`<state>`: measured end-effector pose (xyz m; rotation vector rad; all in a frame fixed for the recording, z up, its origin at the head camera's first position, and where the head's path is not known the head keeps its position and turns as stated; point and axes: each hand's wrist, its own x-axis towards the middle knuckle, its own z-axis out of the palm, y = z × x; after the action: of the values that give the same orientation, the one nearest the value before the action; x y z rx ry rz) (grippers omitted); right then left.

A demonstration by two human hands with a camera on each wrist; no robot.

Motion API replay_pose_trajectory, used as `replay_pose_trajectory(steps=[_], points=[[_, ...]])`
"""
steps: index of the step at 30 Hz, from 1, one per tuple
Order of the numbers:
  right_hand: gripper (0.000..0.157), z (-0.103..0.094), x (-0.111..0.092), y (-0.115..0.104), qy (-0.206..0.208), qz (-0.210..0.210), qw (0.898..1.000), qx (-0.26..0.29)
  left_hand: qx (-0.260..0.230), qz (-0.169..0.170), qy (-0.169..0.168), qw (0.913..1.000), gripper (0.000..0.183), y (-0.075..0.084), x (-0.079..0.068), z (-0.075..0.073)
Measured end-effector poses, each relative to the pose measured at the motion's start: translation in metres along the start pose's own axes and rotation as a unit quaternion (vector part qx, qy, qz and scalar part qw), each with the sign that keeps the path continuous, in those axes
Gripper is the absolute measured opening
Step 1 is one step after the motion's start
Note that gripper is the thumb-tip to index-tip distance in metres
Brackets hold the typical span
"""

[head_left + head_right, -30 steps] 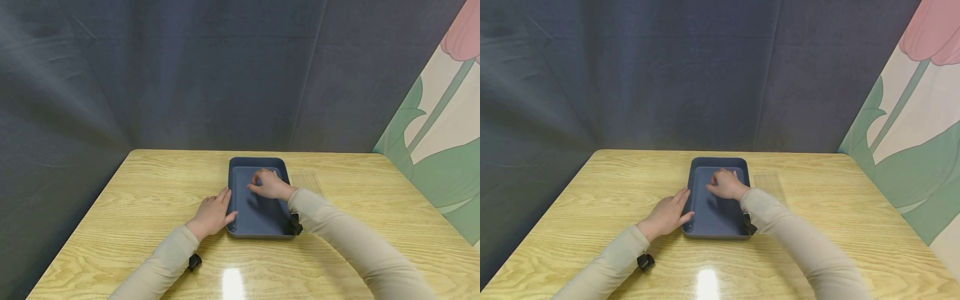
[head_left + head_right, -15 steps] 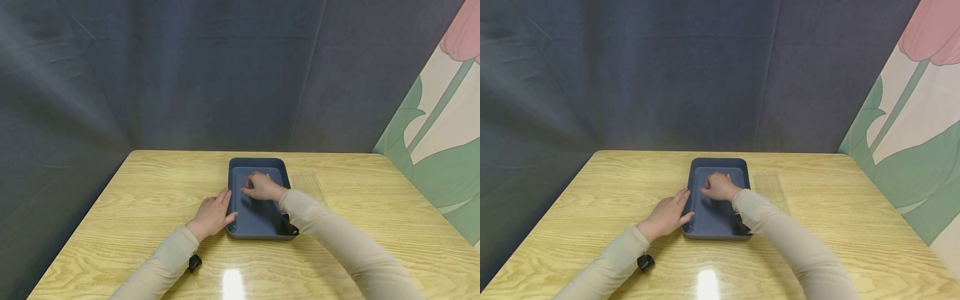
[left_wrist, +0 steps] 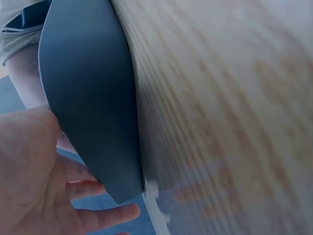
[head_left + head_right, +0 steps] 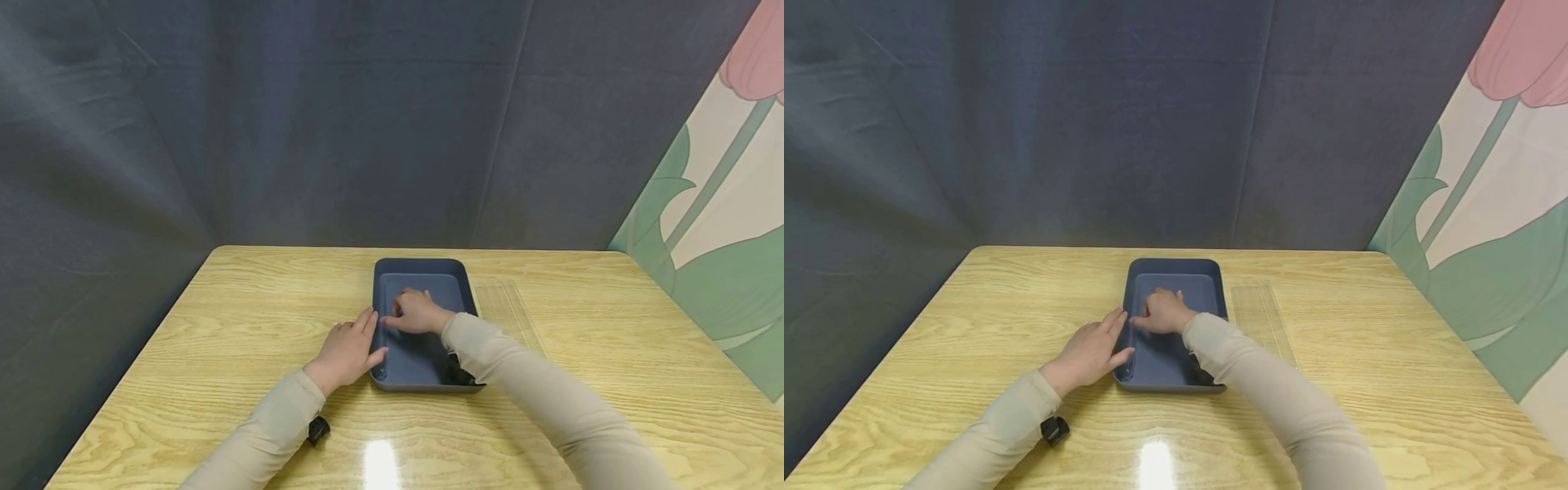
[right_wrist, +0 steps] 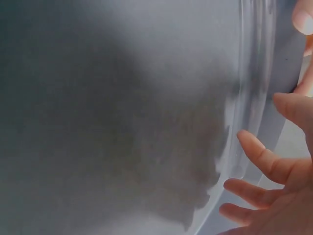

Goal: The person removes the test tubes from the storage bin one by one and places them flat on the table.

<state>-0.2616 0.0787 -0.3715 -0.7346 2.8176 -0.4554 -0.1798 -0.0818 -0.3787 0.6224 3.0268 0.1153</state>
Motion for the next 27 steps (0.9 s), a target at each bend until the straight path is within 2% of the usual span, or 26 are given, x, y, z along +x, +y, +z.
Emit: replay_pose_trajectory(steps=[7,27], points=[[0.032,0.0049,0.0021,-0.0022,-0.008,0.003,1.0,-0.005,-0.004,0.005,0.007,1.0,0.068,-0.0002,-0.0001,0.0011],[0.038,0.0051,0.0083,-0.0068,-0.018,0.061,0.998,0.01,-0.004,0.0,0.004,1.0,0.068,-0.0005,0.0008,0.0004]])
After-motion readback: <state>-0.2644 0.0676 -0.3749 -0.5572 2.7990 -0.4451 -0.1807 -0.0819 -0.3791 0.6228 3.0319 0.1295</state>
